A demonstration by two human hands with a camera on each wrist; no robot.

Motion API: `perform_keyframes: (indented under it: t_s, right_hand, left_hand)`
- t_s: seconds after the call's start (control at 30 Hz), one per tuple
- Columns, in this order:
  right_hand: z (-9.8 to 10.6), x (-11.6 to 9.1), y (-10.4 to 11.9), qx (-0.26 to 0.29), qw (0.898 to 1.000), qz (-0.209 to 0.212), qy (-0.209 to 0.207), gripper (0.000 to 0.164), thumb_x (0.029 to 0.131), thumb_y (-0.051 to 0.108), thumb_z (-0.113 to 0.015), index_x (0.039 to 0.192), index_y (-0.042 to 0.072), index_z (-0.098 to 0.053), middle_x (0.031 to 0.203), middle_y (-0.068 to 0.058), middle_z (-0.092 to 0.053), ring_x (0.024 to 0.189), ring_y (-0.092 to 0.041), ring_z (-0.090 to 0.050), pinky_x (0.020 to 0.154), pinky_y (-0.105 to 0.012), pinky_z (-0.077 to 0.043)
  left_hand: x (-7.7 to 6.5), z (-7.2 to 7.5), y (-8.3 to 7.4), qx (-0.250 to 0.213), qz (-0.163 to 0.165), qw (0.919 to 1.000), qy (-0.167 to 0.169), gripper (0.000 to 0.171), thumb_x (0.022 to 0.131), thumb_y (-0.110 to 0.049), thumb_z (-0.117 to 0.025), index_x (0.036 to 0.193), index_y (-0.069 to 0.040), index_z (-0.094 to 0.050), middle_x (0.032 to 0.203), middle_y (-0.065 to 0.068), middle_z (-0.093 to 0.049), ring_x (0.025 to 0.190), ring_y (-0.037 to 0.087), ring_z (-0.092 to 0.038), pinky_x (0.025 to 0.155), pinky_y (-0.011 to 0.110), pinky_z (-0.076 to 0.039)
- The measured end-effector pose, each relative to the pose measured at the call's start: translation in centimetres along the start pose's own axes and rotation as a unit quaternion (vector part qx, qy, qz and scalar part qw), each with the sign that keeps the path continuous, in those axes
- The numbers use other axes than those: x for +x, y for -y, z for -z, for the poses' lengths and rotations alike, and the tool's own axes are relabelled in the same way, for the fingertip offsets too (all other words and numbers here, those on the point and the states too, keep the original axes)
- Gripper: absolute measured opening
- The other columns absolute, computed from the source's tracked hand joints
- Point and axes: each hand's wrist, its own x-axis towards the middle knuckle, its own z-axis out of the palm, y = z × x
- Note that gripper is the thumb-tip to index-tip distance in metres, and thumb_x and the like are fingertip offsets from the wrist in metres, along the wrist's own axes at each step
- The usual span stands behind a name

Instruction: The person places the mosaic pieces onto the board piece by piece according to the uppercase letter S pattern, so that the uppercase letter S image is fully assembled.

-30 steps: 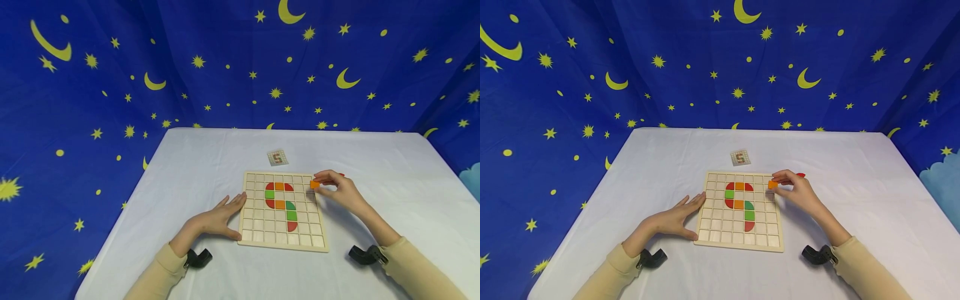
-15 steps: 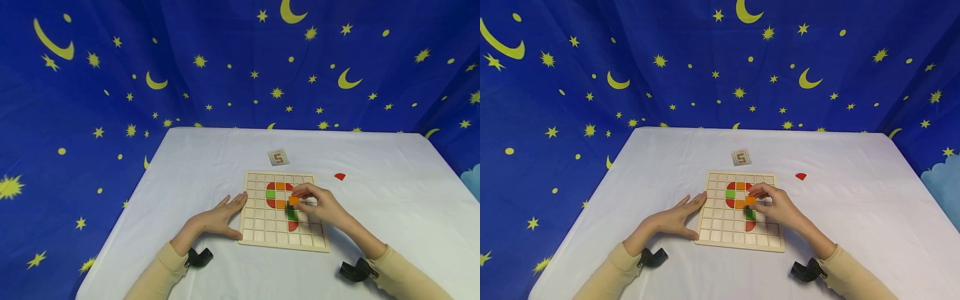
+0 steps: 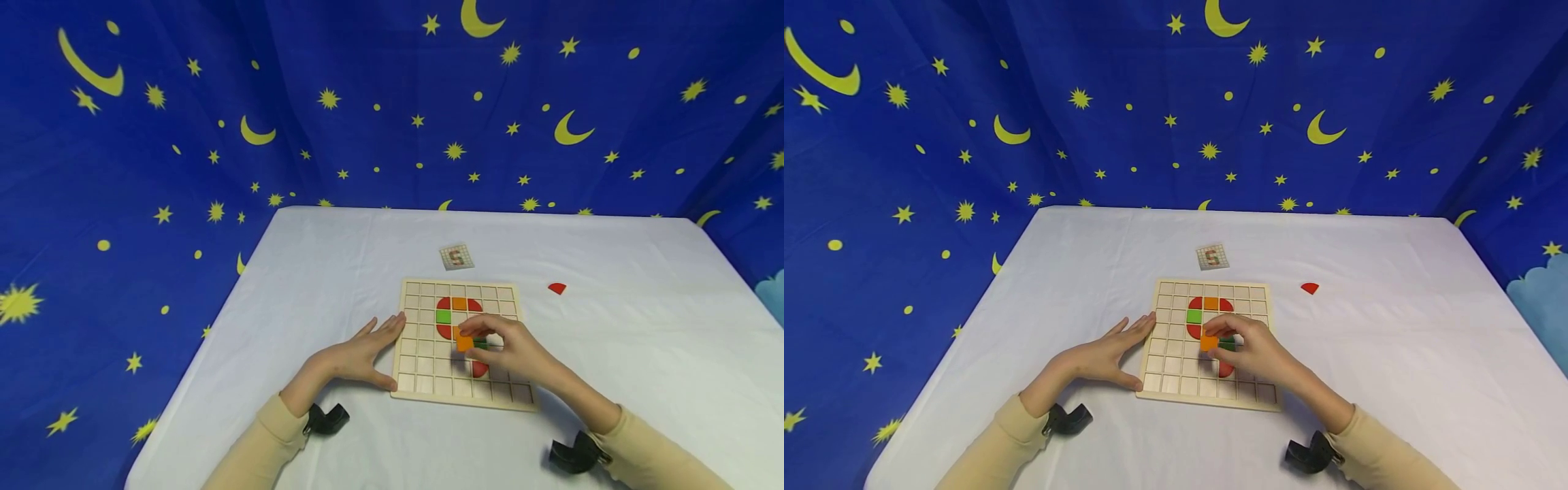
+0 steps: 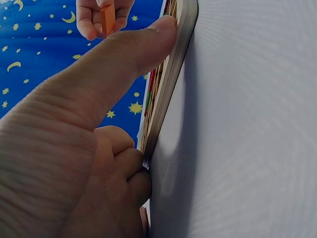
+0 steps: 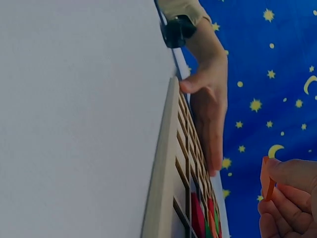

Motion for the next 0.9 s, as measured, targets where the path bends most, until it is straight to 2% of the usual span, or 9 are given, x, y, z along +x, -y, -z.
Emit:
perform_keyframes:
  t_s: [0.13,0.37,0.63,0.9]
  right_hand:
    - [-0.5,-0.1,0.3,0.000,1.000,-0.003,0.003,0.037,0.077,0.002,-0.077,0.111,0.002,-0.063,0.102,0.001,-0.066,0.088,-0.013,-0.062,0.076,-0.032,-0.053]
    - [-1.2,-1.1,0.1,0.010,1.000,-0.008,0.014,0.038,0.078,0.003,-0.077,0.112,0.002,-0.062,0.102,-0.005,-0.066,0.086,-0.017,-0.063,0.072,-0.037,-0.054]
    - [-2.3,-2.3,-0.5,-0.002,0.998,-0.044,0.041,0.035,0.082,0.012,-0.075,0.113,0.007,-0.060,0.102,0.004,-0.064,0.085,-0.010,-0.062,0.070,-0.027,-0.053]
    - [-2.9,-2.4,-0.8,-0.049,0.997,-0.040,0.043,0.038,0.079,0.011,-0.077,0.114,0.007,-0.059,0.102,0.005,-0.062,0.083,-0.008,-0.057,0.069,-0.022,-0.050]
  left_hand:
    - [-0.1,0.1,0.0,-0.002,-0.007,1.0000,-0.003,0.114,0.076,-0.045,-0.077,0.150,-0.001,-0.002,0.157,0.009,0.003,0.142,0.018,0.001,0.113,0.038,0.004]
    - [-0.1,0.1,0.1,-0.003,-0.011,0.9999,-0.003,0.113,0.077,-0.045,-0.076,0.150,0.000,-0.003,0.157,0.010,0.002,0.142,0.020,0.000,0.113,0.040,0.004]
    - [-0.1,0.2,0.0,-0.004,-0.006,1.0000,-0.002,0.113,0.076,-0.044,-0.077,0.150,0.000,-0.003,0.157,0.009,0.002,0.142,0.020,0.000,0.113,0.040,0.004]
    - [-0.1,0.3,-0.2,-0.005,-0.004,1.0000,-0.001,0.114,0.076,-0.044,-0.077,0.150,0.000,-0.002,0.157,0.010,0.002,0.142,0.020,0.000,0.113,0.040,0.004]
